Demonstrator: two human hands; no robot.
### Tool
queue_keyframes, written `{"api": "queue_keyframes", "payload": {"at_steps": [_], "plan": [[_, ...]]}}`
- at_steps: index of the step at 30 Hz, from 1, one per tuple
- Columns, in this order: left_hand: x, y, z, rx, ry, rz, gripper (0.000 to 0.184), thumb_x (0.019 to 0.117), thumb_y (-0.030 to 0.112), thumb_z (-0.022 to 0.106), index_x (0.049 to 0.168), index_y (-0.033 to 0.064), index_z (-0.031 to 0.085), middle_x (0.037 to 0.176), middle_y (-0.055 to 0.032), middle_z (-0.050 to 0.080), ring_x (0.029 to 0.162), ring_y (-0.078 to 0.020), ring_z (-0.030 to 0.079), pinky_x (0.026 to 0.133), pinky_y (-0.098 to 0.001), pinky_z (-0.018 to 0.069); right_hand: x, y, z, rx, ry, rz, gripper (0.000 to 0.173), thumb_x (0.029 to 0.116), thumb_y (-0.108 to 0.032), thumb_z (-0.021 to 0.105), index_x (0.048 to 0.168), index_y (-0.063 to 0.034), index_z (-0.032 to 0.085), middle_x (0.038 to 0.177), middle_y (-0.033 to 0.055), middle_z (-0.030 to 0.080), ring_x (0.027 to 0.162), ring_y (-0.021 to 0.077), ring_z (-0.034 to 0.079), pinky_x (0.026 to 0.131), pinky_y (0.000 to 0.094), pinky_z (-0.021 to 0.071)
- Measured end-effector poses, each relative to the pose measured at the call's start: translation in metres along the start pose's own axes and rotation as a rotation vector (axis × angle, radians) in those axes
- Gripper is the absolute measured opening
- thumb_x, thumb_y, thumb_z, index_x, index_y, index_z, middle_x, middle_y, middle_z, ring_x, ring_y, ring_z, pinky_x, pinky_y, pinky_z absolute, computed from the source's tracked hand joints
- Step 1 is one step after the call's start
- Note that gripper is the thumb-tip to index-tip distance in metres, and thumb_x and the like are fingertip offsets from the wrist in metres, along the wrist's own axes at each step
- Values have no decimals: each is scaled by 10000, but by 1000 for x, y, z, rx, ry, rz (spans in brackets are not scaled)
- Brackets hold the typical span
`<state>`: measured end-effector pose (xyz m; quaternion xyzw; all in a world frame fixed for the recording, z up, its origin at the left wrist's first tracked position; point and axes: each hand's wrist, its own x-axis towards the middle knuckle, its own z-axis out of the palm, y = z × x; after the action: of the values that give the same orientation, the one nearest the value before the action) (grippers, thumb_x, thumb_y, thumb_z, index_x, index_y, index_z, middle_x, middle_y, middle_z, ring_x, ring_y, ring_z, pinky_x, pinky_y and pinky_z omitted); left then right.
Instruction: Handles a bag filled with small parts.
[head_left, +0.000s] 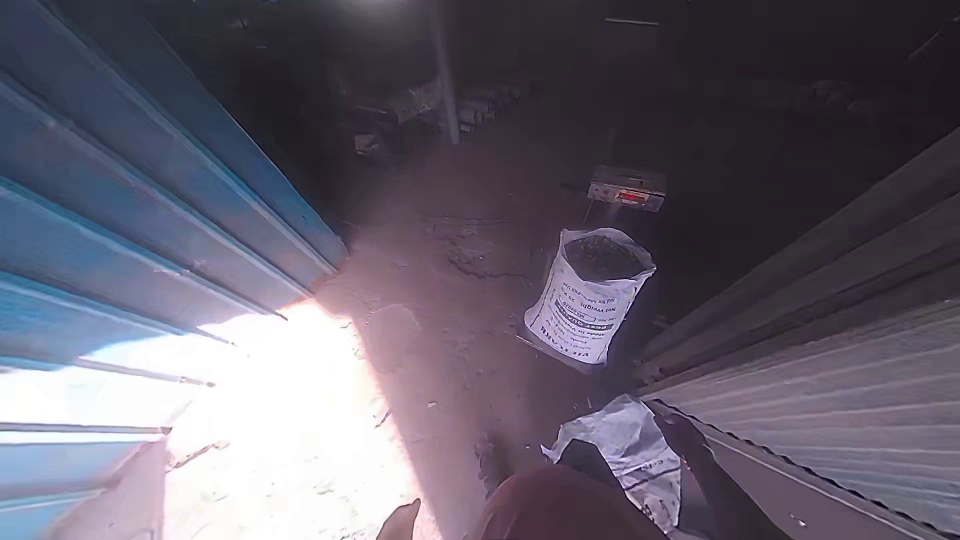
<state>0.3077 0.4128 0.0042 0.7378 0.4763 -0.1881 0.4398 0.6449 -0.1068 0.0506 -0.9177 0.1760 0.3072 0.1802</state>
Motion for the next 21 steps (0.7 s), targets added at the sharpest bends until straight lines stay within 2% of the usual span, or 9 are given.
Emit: {"api": "queue_keyframes", "payload": {"at_steps": [2, 4, 6, 8, 10, 14, 16, 19, 21], "plan": [[37, 29, -20, 28, 113, 137, 582, 1045, 495, 529, 1206, -31, 717, 1224, -287, 692, 1210, -461, 634, 1062, -680, 436, -15, -15, -7, 20, 29, 42, 476, 1038, -467, 559, 1274, -76, 694, 1329, 208, 660, 1295, 377, 592, 1069, 615, 443], [44, 105, -62, 44, -50, 64, 540, 1092, 428, 471, 1370, -11, 617, 1395, -252, 609, 1338, -397, 555, 1141, -578, 396, -20, -26, -9, 54, 39, 55, 498, 1037, -478, 552, 1285, -66, 682, 1340, 211, 651, 1300, 381, 584, 1066, 621, 440], [49, 161, -76, -9, -81, 80, 478, 1112, 317, 458, 1430, -26, 557, 1457, -249, 563, 1372, -373, 531, 1166, -519, 378, -19, -32, -10, 92, 56, 83, 507, 1037, -490, 548, 1282, -68, 687, 1336, 210, 654, 1296, 379, 587, 1069, 618, 437], [94, 154, -60, 5, -36, 220, 441, 1102, 311, 491, 1355, -26, 621, 1354, -249, 637, 1273, -378, 613, 1115, -538, 450, -19, -31, -11, 131, 52, 126, 499, 1036, -501, 542, 1261, -82, 694, 1315, 202, 666, 1281, 372, 598, 1054, 615, 448], [120, 148, -41, 81, -83, 286, 429, 1094, 328, 511, 1309, -13, 658, 1286, -235, 678, 1207, -375, 653, 1076, -554, 482, -18, -26, -8, 164, 45, 168, 506, 1035, -514, 540, 1262, -88, 692, 1302, 205, 671, 1268, 373, 604, 1042, 621, 448], [93, 194, -18, 287, -335, 117, 450, 1079, 331, 555, 1366, -11, 622, 1378, -230, 631, 1320, -349, 581, 1153, -515, 394, -7, -15, -1, 221, -9, 216, 504, 1051, -480, 532, 1273, -55, 686, 1295, 229, 670, 1264, 394, 604, 1061, 619, 435], [132, 160, 2, 394, -381, 160, 478, 1040, 421, 601, 1326, 43, 666, 1292, -180, 696, 1250, -309, 647, 1118, -523, 467, 6, -7, 5, 229, -48, 254, 509, 1061, -482, 506, 1261, -52, 690, 1265, 228, 682, 1229, 385, 625, 1040, 610, 455], [207, 104, 26, 473, -402, 139, 561, 971, 578, 607, 1319, 144, 688, 1242, -101, 733, 1194, -245, 685, 1077, -529, 515, 42, -1, 9, 252, -87, 291, 521, 1069, -491, 476, 1261, -56, 688, 1253, 228, 685, 1205, 383, 636, 1022, 608, 467], [228, 104, 26, 508, -373, 99, 575, 945, 626, 606, 1306, 188, 697, 1223, -73, 742, 1180, -230, 692, 1067, -534, 524, 68, -8, 1, 275, -94, 292, 521, 1069, -490, 476, 1249, -52, 692, 1252, 230, 683, 1198, 384, 637, 1021, 608, 465]]}}
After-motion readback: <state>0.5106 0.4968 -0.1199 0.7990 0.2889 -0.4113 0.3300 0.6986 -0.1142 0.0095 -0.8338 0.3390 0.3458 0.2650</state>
